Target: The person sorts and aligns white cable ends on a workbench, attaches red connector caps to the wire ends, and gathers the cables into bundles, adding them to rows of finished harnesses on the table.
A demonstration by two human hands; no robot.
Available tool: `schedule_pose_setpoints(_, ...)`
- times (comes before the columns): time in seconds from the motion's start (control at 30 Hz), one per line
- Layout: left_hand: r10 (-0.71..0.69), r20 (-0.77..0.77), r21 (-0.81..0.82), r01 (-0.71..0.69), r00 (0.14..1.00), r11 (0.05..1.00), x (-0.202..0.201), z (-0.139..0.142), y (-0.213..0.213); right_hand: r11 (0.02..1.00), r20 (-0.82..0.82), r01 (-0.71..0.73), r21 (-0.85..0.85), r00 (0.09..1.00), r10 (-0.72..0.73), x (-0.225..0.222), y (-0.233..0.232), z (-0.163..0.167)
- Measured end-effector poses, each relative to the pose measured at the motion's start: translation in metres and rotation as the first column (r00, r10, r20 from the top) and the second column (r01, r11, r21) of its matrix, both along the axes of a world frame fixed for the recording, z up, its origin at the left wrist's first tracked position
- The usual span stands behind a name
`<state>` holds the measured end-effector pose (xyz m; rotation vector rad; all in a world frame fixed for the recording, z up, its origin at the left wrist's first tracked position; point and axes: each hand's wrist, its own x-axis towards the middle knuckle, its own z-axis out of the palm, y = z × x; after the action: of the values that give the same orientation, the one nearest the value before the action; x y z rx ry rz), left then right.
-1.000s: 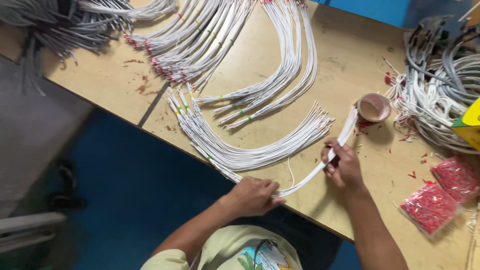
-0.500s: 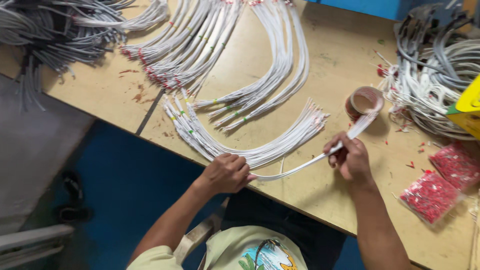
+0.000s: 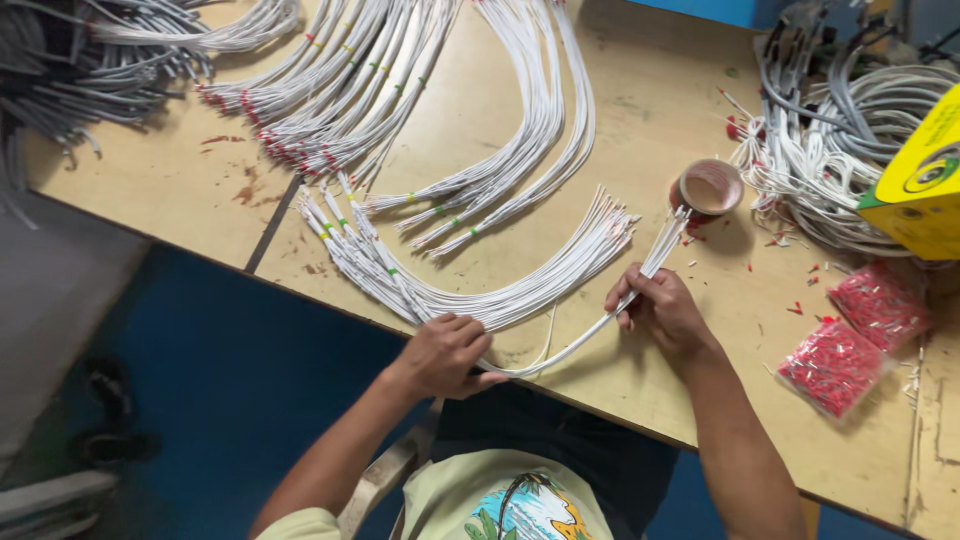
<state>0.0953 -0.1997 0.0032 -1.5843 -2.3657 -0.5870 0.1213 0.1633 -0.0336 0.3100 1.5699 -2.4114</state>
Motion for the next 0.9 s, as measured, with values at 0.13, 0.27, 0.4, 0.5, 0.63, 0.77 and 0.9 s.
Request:
schedule_pose_setpoints(0.13, 0.141, 0.044, 0.036, -0.143, 0.989, 0.989, 0.017, -0.011, 0.041, 1.0, -0.007, 0.004, -0.021, 1.0, -0.004, 0.002, 0.0, 0.0)
schedule_pose_setpoints(0.27, 0.267, 0.176, 0.016, -0.274, 0.947, 0.962, 0.026, -0.024, 0.089, 1.0, -0.033, -0.008, 0.009, 0.999, 0.008, 0.004, 0.002, -0.002)
schedule_pose_setpoints(0.4, 0.352, 0.167, -0.129, -0.334, 0.921, 0.934, 0.028, -0.035, 0.117, 0.994, -0.011, -0.033, 0.104, 0.999, 0.034, 0.004, 0.005, 0.0)
schedule_pose_setpoints(0.5, 0.36, 0.148, -0.194, -0.33, 0.921, 0.924, 0.027, -0.041, 0.12, 0.966, -0.015, -0.096, 0.241, 0.995, 0.103, 0.005, 0.006, 0.004)
schedule_pose_setpoints(0.63, 0.33, 0.266, -0.043, -0.331, 0.906, 0.943, 0.031, -0.043, 0.116, 0.914, 0.027, -0.187, 0.36, 0.981, 0.19, 0.007, 0.004, 0.01)
schedule_pose_setpoints(0.77, 0.292, 0.32, 0.099, -0.338, 0.901, 0.936, 0.034, -0.038, 0.111, 0.886, -0.024, -0.248, 0.392, 0.96, 0.28, 0.008, 0.0, 0.016)
schedule_pose_setpoints(0.9, 0.237, 0.401, 0.18, -0.33, 0.885, 0.927, 0.033, -0.031, 0.107, 0.848, 0.084, -0.319, 0.423, 0.946, 0.313, 0.011, 0.003, 0.027)
